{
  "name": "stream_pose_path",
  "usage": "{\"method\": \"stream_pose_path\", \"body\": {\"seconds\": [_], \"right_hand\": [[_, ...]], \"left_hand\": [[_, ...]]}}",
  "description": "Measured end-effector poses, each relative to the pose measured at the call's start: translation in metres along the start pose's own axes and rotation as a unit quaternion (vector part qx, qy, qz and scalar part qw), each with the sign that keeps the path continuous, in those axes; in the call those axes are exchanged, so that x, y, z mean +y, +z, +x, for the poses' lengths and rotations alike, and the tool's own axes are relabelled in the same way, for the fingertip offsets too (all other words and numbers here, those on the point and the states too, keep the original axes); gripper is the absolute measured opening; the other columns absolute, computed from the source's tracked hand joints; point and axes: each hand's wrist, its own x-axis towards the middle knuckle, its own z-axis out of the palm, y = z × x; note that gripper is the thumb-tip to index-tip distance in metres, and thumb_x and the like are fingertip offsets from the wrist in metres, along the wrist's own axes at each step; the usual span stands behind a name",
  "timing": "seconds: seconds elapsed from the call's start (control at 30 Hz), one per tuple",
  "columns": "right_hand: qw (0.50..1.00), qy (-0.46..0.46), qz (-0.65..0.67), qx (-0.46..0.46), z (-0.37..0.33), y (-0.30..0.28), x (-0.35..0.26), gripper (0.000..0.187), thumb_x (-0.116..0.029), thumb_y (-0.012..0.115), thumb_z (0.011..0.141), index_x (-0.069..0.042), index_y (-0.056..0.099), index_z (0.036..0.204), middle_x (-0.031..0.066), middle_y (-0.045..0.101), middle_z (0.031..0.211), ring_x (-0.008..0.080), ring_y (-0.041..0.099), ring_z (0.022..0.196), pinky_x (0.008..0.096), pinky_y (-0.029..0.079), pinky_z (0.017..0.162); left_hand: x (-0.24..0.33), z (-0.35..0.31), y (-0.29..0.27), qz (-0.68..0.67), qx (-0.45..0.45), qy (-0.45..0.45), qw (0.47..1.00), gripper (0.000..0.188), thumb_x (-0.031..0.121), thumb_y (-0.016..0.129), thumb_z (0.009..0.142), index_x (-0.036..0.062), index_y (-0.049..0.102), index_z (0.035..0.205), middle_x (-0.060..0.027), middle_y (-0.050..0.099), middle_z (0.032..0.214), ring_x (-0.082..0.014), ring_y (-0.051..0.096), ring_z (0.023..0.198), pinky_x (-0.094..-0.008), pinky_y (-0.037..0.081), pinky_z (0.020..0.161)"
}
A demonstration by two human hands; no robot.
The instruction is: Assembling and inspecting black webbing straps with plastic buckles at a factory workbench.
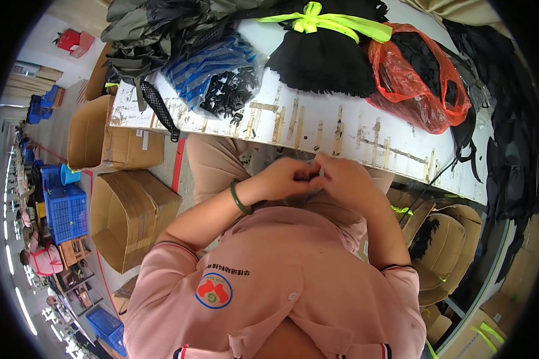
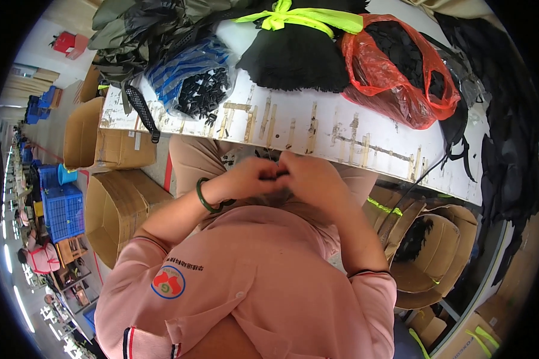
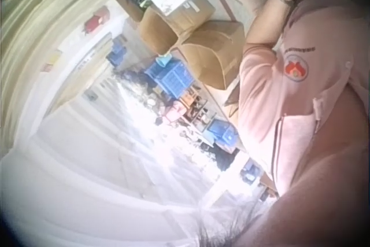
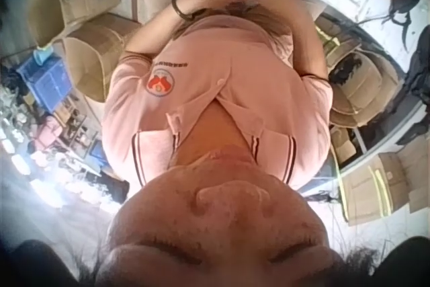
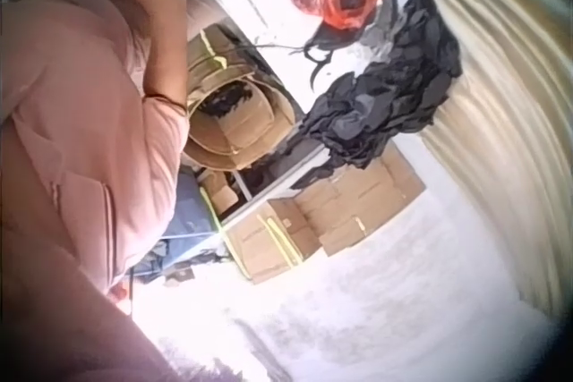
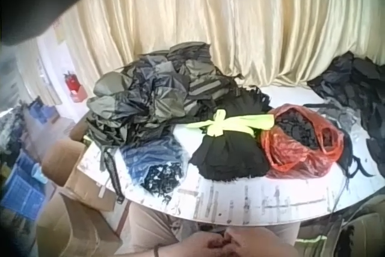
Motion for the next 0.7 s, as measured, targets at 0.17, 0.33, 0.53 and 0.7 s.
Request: {"method": "stream_pose_path", "body": {"seconds": [0.17, 0.33, 0.53, 0.7], "right_hand": [[0.851, 0.062, 0.512, 0.1, 0.005, 0.029, 0.019, 0.018, -0.009, 0.066, 0.08, -0.002, 0.057, 0.094, 0.0003, 0.058, 0.08, 0.0071, 0.051, 0.074, 0.0232, 0.043, 0.068], [0.875, 0.046, 0.476, 0.071, 0.005, 0.033, 0.018, 0.011, -0.006, 0.062, 0.083, -0.001, 0.056, 0.091, -0.0004, 0.057, 0.081, 0.0057, 0.05, 0.075, 0.022, 0.042, 0.069], [0.876, -0.002, 0.466, 0.121, 0.004, 0.038, 0.013, 0.008, -0.005, 0.059, 0.085, -0.001, 0.053, 0.089, 0.0029, 0.056, 0.078, 0.0092, 0.05, 0.072, 0.0234, 0.042, 0.068], [0.878, -0.015, 0.421, 0.227, 0.003, 0.041, 0.007, 0.008, -0.004, 0.057, 0.086, 0.001, 0.051, 0.089, 0.0064, 0.056, 0.075, 0.0132, 0.051, 0.069, 0.0256, 0.044, 0.067]], "left_hand": [[0.007, -0.006, -0.005, -0.285, 0.077, -0.127, 0.947, 0.01, 0.011, 0.066, 0.085, 0.0064, 0.058, 0.081, 0.0058, 0.051, 0.066, -0.0012, 0.045, 0.058, -0.0195, 0.035, 0.05], [-0.007, -0.005, -0.006, -0.421, 0.059, -0.067, 0.903, 0.006, 0.01, 0.06, 0.089, 0.0062, 0.059, 0.084, 0.0039, 0.055, 0.075, -0.0025, 0.047, 0.066, -0.0184, 0.038, 0.058], [0.003, -0.001, -0.002, -0.382, 0.077, -0.016, 0.921, 0.013, 0.005, 0.054, 0.091, 0.0018, 0.062, 0.101, -0.0006, 0.062, 0.091, -0.0041, 0.049, 0.07, -0.0178, 0.04, 0.062], [0.004, -0.008, 0.001, -0.415, 0.098, -0.041, 0.904, 0.022, 0.003, 0.055, 0.09, 0.0002, 0.061, 0.111, -0.0021, 0.064, 0.091, -0.0051, 0.054, 0.074, -0.0179, 0.043, 0.064]]}}
